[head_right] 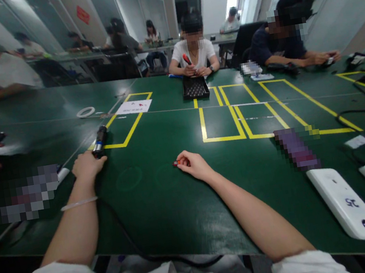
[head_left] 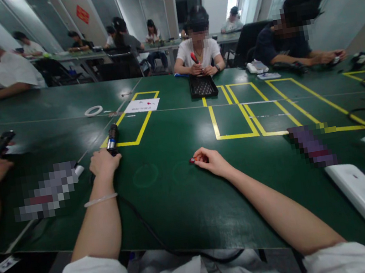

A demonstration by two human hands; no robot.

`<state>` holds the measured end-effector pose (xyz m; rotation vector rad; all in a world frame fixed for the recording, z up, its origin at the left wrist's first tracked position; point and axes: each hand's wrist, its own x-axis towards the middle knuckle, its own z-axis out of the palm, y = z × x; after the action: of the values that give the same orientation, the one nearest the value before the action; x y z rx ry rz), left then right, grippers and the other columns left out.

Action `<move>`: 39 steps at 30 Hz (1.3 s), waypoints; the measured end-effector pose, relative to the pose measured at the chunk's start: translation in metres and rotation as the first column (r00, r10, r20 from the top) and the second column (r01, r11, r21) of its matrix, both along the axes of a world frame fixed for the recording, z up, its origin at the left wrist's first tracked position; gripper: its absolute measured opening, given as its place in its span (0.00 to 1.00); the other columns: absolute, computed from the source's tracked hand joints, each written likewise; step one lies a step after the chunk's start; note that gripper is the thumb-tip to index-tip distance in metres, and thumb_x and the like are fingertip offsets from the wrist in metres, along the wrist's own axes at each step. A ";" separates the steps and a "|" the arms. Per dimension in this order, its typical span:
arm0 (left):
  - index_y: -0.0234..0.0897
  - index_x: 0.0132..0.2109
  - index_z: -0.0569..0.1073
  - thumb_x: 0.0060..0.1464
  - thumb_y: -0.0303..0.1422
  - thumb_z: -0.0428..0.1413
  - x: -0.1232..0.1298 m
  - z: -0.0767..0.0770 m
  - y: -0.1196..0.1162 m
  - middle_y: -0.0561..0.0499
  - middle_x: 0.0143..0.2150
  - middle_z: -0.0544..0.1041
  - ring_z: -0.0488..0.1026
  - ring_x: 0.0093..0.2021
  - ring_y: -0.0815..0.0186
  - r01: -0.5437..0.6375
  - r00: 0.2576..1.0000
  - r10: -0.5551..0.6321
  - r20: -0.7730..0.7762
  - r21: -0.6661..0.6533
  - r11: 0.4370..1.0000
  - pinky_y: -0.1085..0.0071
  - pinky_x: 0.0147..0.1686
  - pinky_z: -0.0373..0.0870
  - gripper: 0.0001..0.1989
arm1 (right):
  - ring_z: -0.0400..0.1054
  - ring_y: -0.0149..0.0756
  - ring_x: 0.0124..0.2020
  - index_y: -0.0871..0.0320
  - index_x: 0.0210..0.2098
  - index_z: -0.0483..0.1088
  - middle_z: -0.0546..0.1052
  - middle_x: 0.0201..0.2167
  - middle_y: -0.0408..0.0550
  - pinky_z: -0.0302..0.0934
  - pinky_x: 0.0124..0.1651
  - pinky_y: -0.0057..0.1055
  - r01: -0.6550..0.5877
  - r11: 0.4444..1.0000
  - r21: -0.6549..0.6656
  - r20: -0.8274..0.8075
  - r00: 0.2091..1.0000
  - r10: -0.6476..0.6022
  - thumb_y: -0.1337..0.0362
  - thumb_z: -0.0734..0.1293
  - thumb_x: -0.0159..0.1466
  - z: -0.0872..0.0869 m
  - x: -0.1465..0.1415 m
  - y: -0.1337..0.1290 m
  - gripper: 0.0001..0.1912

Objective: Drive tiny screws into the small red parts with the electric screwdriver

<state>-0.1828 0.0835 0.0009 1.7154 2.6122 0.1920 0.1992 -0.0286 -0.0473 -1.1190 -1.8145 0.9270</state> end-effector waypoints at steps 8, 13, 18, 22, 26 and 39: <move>0.32 0.54 0.69 0.53 0.46 0.56 0.060 -0.003 -0.016 0.34 0.51 0.71 0.70 0.51 0.46 0.262 0.961 -0.256 -0.100 0.046 0.964 0.57 0.44 0.70 0.27 | 0.63 0.28 0.26 0.59 0.40 0.68 0.70 0.28 0.41 0.59 0.31 0.26 -0.010 1.000 -0.012 -0.009 1.000 0.010 0.64 0.66 0.61 -0.001 0.000 0.000 0.08; 0.37 0.58 0.68 0.54 0.44 0.55 0.109 -0.005 -0.035 0.40 0.52 0.71 0.70 0.51 0.51 0.496 0.866 -0.489 -0.102 0.061 0.866 0.61 0.43 0.71 0.27 | 0.63 0.28 0.27 0.58 0.38 0.69 0.70 0.30 0.42 0.59 0.32 0.26 0.014 0.998 0.066 0.028 0.999 -0.015 0.64 0.67 0.61 0.001 0.000 0.000 0.07; 0.37 0.61 0.65 0.55 0.43 0.56 0.151 -0.009 -0.059 0.43 0.55 0.70 0.69 0.52 0.54 0.690 0.724 -0.684 -0.089 0.106 0.716 0.62 0.47 0.70 0.29 | 0.63 0.28 0.29 0.58 0.37 0.69 0.70 0.32 0.43 0.60 0.34 0.27 0.059 0.984 0.170 0.071 0.995 -0.072 0.65 0.68 0.61 0.002 0.001 0.000 0.06; 0.38 0.61 0.64 0.55 0.42 0.56 0.171 -0.011 -0.075 0.44 0.56 0.70 0.68 0.53 0.56 0.779 0.624 -0.779 -0.062 0.127 0.614 0.64 0.48 0.70 0.28 | 0.64 0.29 0.28 0.58 0.38 0.68 0.70 0.30 0.42 0.59 0.32 0.26 0.071 0.984 0.162 0.068 0.994 -0.083 0.65 0.68 0.61 0.000 -0.001 -0.001 0.06; 0.40 0.62 0.63 0.56 0.42 0.56 0.177 -0.013 -0.082 0.45 0.57 0.69 0.67 0.54 0.56 0.829 0.548 -0.836 -0.020 0.142 0.540 0.64 0.47 0.70 0.28 | 0.64 0.30 0.29 0.57 0.39 0.67 0.70 0.32 0.42 0.60 0.33 0.26 0.060 0.975 0.214 0.103 0.991 -0.083 0.66 0.67 0.61 -0.002 -0.002 -0.001 0.07; 0.41 0.63 0.62 0.56 0.39 0.55 0.184 -0.014 -0.091 0.45 0.60 0.67 0.65 0.56 0.56 0.885 0.445 -0.895 0.025 0.140 0.443 0.62 0.51 0.69 0.28 | 0.68 0.34 0.37 0.55 0.36 0.68 0.72 0.40 0.47 0.60 0.38 0.28 -0.012 0.950 0.313 0.309 0.947 -0.090 0.65 0.66 0.64 0.004 -0.004 -0.007 0.01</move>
<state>0.0013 -0.0073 -0.0130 2.7453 1.2710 0.3642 0.1956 -0.0361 -0.0429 -1.1446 -2.1025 0.4250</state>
